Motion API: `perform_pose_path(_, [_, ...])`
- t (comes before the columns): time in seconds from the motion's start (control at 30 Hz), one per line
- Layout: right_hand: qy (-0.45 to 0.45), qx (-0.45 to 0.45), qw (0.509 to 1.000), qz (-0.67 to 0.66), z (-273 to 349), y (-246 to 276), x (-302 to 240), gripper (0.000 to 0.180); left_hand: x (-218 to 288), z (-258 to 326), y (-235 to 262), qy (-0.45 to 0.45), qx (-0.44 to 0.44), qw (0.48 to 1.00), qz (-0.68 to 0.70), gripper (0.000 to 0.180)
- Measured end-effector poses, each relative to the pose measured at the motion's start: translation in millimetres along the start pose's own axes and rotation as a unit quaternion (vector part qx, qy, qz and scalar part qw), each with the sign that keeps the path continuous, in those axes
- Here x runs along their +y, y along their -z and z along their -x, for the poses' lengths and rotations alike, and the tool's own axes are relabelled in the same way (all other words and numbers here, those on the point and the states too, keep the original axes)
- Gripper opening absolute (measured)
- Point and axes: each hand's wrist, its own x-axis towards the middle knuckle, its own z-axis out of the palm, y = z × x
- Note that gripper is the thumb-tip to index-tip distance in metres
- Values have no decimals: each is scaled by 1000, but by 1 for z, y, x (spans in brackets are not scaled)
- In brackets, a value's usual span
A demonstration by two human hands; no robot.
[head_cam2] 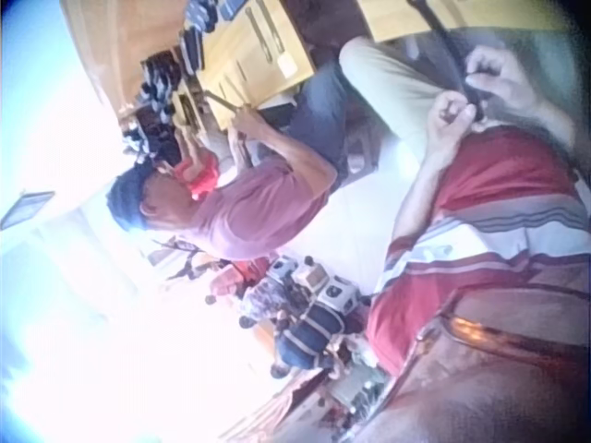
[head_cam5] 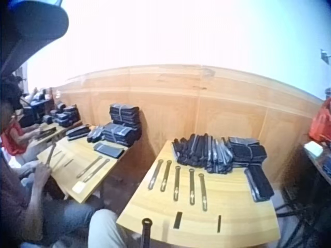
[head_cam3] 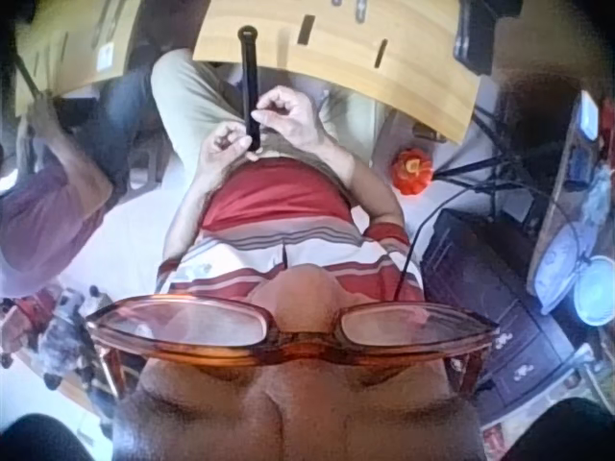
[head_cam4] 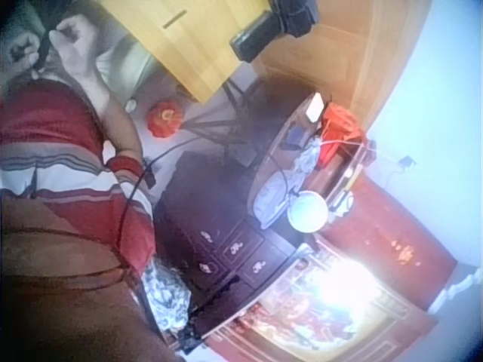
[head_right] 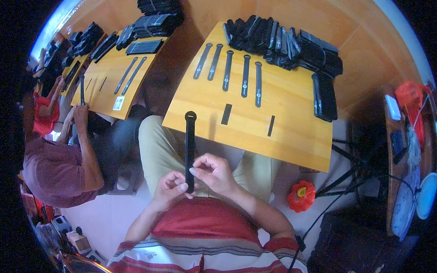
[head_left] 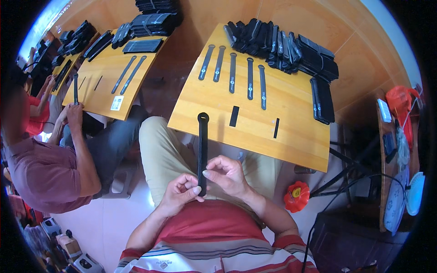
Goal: Manually assembling and inspecting black watch straps by inserting metal pins and buckles.
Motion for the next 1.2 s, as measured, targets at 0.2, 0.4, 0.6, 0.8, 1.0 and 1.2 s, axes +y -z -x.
perform_pose_path(0.2, [16, -28, 999, 37, -1, -1, -5, 13, -4, 1, 4, -5, 2, 999, 36, 14])
perform_pose_path(0.4, [168, -76, 955, 232, 3, 1, -7, 24, -5, -5, 8, -37, 70, 997, 12, 10])
perform_pose_path(0.6, [203, -90, 933, 283, 0, 3, -12, 27, -8, -12, 9, -52, 92, 994, -18, 9])
perform_pose_path(0.8, [163, -96, 946, 262, 4, 4, -1, 24, -11, -12, 14, -48, 87, 995, -13, 9])
perform_pose_path(1.0, [171, -98, 949, 248, 4, 7, 6, 21, -9, -12, 14, -41, 83, 993, -68, 10])
perform_pose_path(1.2, [147, -102, 950, 255, 7, 8, 9, 20, -13, -12, 15, -55, 74, 991, -96, 9])
